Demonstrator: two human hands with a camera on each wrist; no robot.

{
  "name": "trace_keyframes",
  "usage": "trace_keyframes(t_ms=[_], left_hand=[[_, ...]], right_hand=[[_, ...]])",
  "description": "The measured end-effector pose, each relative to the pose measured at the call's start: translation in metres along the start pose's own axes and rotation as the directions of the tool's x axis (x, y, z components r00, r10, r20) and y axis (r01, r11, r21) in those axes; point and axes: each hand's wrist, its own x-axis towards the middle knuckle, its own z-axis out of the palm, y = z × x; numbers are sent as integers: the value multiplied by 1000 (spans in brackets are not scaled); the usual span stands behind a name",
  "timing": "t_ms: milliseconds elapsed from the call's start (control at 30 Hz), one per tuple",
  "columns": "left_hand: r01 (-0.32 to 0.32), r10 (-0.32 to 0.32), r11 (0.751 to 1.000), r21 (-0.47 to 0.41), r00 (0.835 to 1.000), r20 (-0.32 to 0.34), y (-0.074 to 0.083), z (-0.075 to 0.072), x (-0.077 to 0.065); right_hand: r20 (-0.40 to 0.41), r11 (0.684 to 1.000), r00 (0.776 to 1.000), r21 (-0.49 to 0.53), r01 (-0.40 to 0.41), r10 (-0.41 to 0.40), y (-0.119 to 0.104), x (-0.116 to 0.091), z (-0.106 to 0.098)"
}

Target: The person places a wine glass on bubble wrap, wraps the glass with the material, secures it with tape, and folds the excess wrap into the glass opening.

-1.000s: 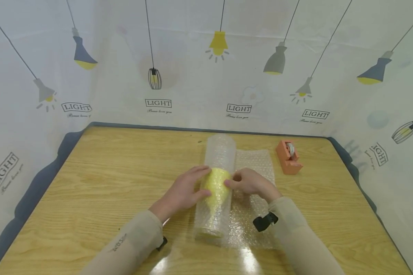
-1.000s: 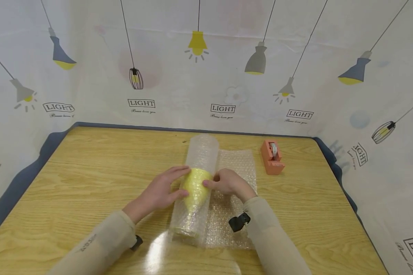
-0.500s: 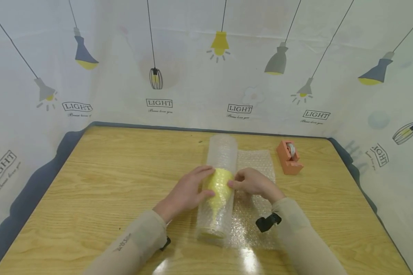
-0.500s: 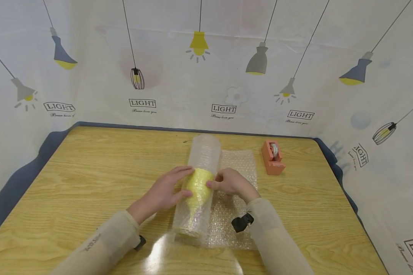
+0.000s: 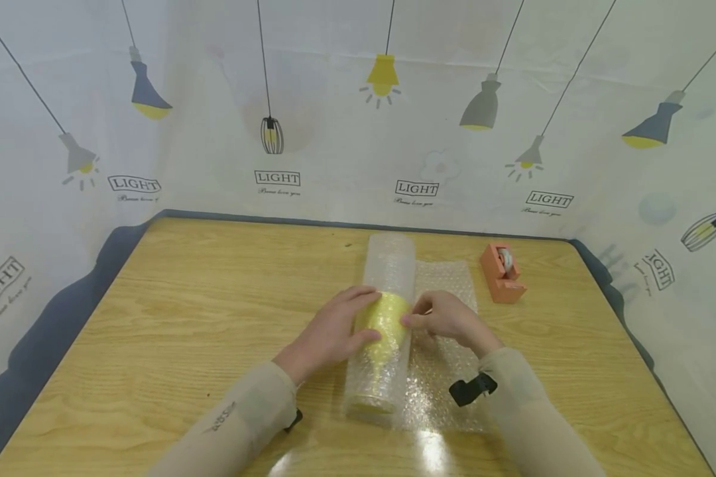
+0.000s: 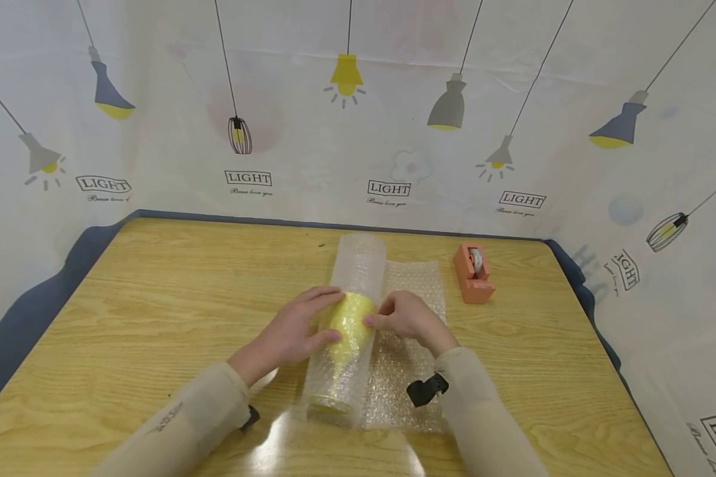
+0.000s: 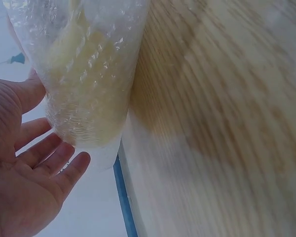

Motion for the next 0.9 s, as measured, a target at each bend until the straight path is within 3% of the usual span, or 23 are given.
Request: trace_keyframes(t_ms=[333,667,900], left_hand=[[-12,13,1000,-13,1000,9,5,1,4],[-14,14,1000,5,1000,7,7,3,6],[-15,15,1000,-7,1000,-8,9,3,5]], right_hand=[[15,993,998,98,65,-67,7,-3,-1],[62,984,986,97,149,-155,7,-8,-4],[84,982,983,111,152,-162,10,-7,-4]])
